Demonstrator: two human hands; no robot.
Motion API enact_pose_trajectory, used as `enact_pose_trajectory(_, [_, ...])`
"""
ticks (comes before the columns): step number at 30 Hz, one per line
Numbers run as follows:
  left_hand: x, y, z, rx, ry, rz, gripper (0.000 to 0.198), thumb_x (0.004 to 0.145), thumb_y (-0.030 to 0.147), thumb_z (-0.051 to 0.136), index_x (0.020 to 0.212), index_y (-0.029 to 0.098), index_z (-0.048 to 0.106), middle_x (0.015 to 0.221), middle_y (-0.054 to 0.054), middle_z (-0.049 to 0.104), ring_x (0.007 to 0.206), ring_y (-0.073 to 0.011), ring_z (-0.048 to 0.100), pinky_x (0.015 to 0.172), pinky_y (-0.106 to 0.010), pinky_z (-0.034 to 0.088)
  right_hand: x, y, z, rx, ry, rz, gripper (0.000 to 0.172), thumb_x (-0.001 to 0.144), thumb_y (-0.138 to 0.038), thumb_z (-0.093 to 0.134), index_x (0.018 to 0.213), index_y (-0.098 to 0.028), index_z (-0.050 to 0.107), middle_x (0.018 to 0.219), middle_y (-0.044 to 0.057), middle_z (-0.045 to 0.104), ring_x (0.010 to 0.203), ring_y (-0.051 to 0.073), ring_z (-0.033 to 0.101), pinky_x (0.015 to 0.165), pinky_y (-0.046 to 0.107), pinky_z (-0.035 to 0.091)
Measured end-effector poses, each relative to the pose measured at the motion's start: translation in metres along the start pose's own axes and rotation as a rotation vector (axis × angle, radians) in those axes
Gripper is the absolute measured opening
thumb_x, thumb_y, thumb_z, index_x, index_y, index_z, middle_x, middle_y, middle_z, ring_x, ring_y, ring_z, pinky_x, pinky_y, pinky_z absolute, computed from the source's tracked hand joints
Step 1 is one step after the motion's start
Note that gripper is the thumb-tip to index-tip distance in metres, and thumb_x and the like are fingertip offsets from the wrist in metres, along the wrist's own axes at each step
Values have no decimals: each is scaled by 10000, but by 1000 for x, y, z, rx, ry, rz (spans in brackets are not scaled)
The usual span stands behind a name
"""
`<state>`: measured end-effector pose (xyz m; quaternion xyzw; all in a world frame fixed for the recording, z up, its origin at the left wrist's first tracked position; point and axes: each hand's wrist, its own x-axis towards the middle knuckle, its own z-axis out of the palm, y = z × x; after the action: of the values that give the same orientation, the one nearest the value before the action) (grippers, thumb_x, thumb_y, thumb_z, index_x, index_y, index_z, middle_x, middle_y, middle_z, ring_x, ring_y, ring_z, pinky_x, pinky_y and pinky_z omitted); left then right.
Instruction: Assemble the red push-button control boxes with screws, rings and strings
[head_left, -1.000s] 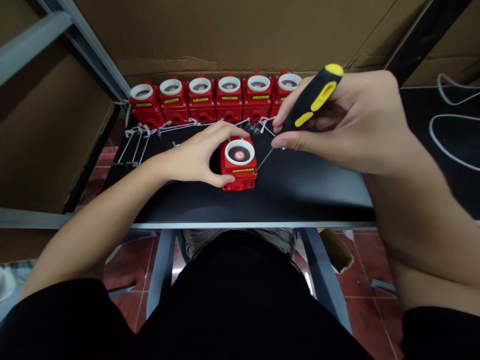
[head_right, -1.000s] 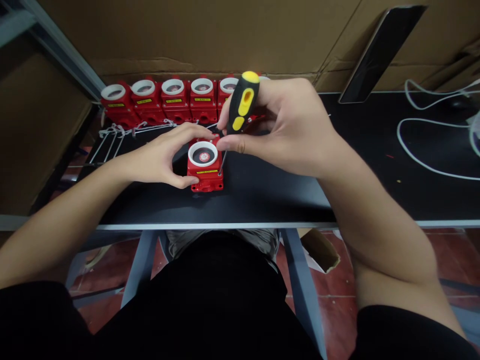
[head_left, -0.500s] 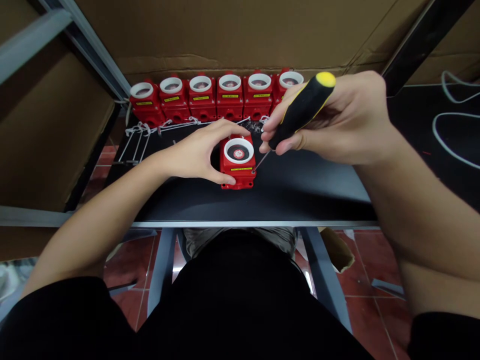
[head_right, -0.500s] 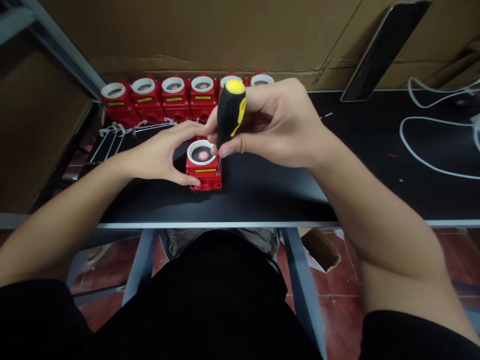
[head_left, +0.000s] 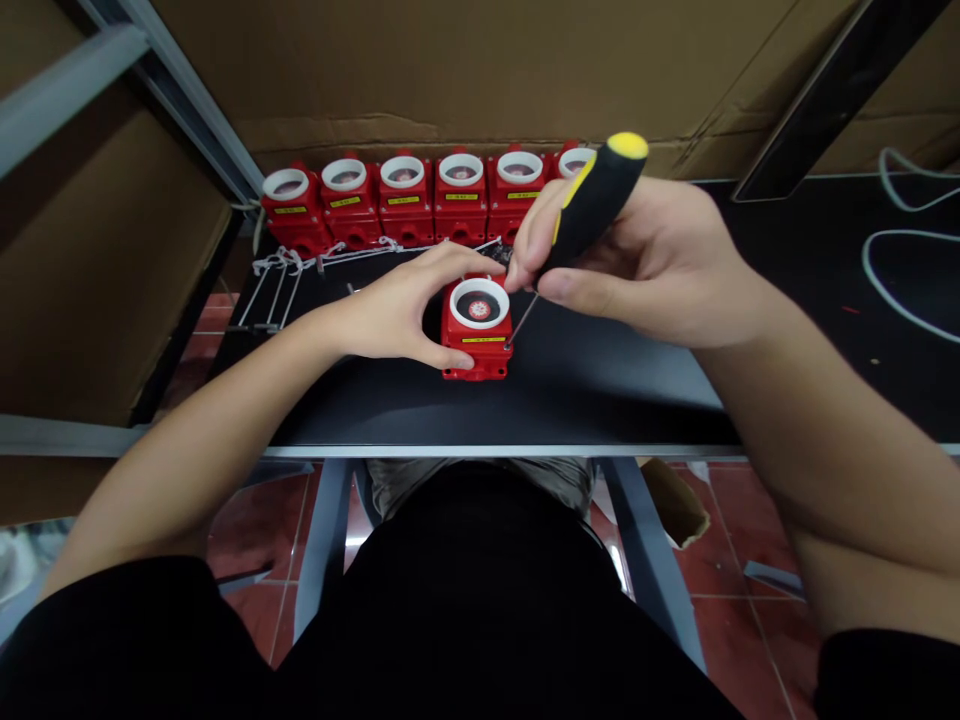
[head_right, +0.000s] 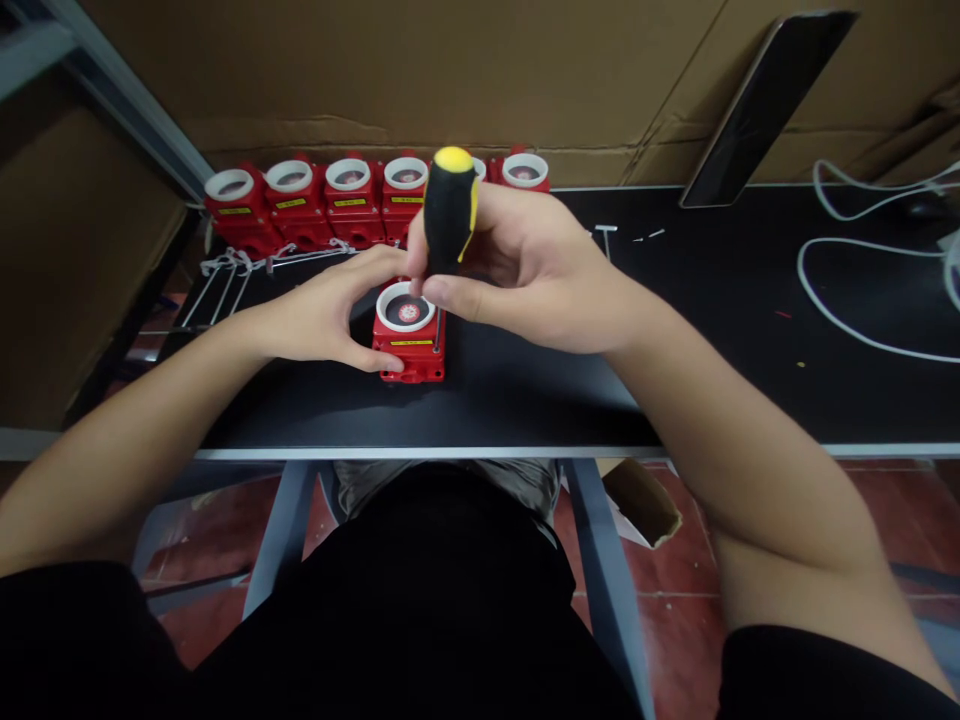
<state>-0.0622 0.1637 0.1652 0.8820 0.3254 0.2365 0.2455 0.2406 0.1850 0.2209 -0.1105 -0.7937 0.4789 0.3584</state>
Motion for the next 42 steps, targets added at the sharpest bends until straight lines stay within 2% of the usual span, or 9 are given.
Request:
enact_pose_trajectory(5, [-2,4,-2,9,-4,-41,1020,828,832,1036,1654,336,702,1669,-179,722,1516,-455,693,1351,-674,562,-1,5,-4,-251,42,-31,404,953,-638,1060,975,-301,838,1060,58,796,1002,262,758,938,445,724])
enact_pose_trajectory(10, [-2,6,-3,15,-15,-53,1022,821,841,1036,1647,340,702,1639,-178,736,1474,-459,708,1329,-685,577,-4,3,1,-269,93,75,548,857,-761,1086,913,-290,813,945,60,760,955,288,723,909,480,730])
enact_pose_trajectory(16, [-3,6,-3,29,-25,-39,1027,872,796,1008,1692,283,661,1686,-206,702,1542,-454,671,1357,-660,545,-10,-2,11,-212,177,94,567,768,-671,1177,969,-272,829,982,46,808,894,268,745,836,448,724])
enact_pose_trajectory(20, [-3,4,-2,34,-18,-29,1023,870,796,1004,1687,287,660,1685,-201,705,1583,-460,648,1370,-657,530,-14,-2,17,-240,300,92,568,739,-667,1192,948,-292,820,907,28,761,901,297,755,892,503,733])
enact_pose_trajectory(23, [-2,4,-2,23,-18,-23,1021,850,799,1013,1673,299,672,1679,-191,709,1571,-456,656,1370,-648,532,-13,1,18,-215,326,93,558,715,-664,1203,942,-294,852,862,29,771,821,287,734,852,528,723])
enact_pose_trajectory(27, [-2,5,-2,27,-15,-25,1000,847,776,1021,1664,312,678,1664,-180,718,1526,-445,674,1351,-643,545,-10,6,14,-111,284,108,534,720,-606,1218,983,-282,885,927,46,835,855,291,783,882,529,746])
enact_pose_trajectory(35, [-2,3,-4,33,-18,-26,995,842,753,1029,1665,312,687,1669,-168,721,1527,-446,676,1339,-631,558,-6,14,9,188,122,61,380,694,-245,1219,984,-267,974,927,25,917,880,243,892,883,379,801])
enact_pose_trajectory(39, [-2,3,-5,25,-20,-19,977,831,742,1044,1639,307,710,1647,-175,732,1473,-446,704,1318,-633,579,-6,17,11,218,68,40,321,777,-263,1168,1023,-253,963,927,19,891,898,254,913,887,414,816])
enact_pose_trajectory(42, [-2,2,-5,24,-21,-20,975,832,732,1040,1644,310,704,1690,-179,714,1534,-461,674,1350,-650,555,-6,17,14,212,76,107,374,785,-362,1176,1062,-252,951,974,34,898,951,282,919,954,480,822])
